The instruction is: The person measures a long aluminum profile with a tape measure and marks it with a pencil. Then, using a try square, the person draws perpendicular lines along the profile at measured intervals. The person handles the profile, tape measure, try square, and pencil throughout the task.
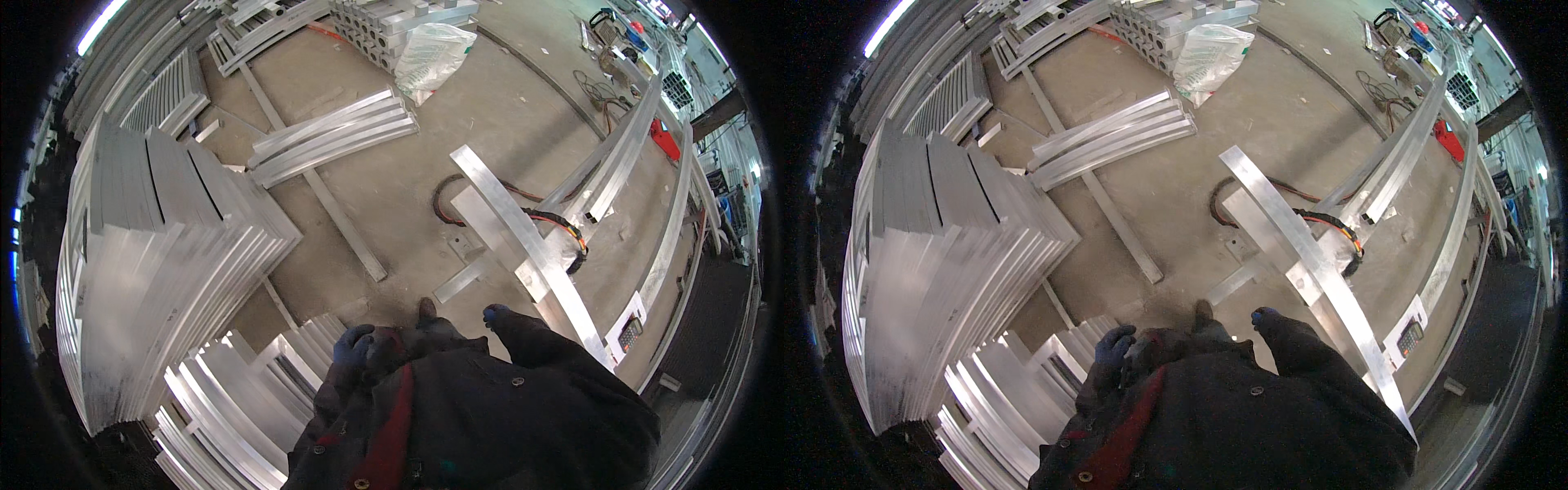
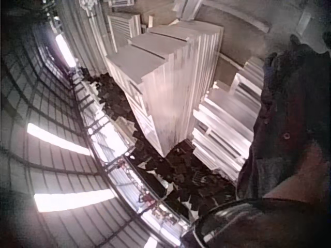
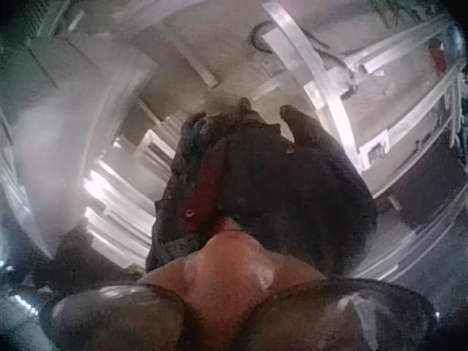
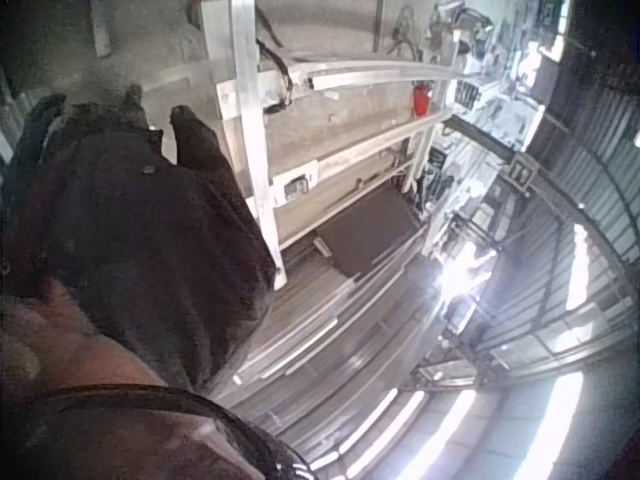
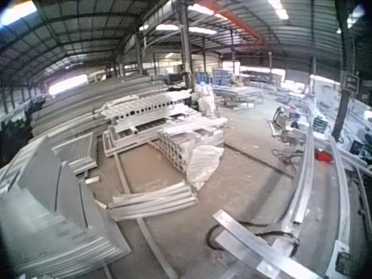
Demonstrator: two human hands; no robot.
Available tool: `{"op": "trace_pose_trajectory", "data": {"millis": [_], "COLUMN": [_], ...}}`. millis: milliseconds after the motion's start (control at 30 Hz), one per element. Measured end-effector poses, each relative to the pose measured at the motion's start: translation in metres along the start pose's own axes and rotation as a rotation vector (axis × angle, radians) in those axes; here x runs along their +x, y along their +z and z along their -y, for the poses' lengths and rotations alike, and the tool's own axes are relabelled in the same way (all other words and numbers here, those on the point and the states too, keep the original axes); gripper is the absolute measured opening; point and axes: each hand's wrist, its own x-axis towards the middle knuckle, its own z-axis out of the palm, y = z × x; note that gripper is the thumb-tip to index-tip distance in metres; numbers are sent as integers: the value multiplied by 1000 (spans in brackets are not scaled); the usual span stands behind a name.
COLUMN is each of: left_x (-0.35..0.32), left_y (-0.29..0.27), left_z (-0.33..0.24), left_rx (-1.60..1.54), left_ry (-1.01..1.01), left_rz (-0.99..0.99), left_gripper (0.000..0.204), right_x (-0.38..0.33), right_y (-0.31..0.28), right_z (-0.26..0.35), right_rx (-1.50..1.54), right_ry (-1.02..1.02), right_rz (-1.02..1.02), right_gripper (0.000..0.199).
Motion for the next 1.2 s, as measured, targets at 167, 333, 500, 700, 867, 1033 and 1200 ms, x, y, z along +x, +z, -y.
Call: {"op": "trace_pose_trajectory", "data": {"millis": [167, 333, 500, 700, 867, 1033, 1200], "left_x": [37, 113, 179, 263, 348, 441, 536], "left_y": [-47, -114, -174, -195, -196, -194, -180], "left_z": [-6, -15, -83, -145, -165, -231, -285], "left_rx": [140, 400, -30, 56, 131, 83, 172], "left_ry": [19, 187, 33, 14, -5, -167, 51], "left_rz": [43, 86, 147, 203, 167, 118, 83], "left_gripper": [40, 38, 37, 55, 62, 66, 60], "right_x": [42, 74, 50, 40, 53, 118, 201], "right_y": [50, 82, 119, 157, 127, 36, -68], "right_z": [49, 62, 94, 193, 320, 499, 624], "right_rx": [42, 288, 125, -208, -525, -357, -371], "right_ry": [-48, 27, -14, -260, -508, -546, -674], "right_rz": [3, 103, 24, -210, -507, -565, -772], "right_gripper": [38, 34, 31, 32, 33, 35, 43]}}
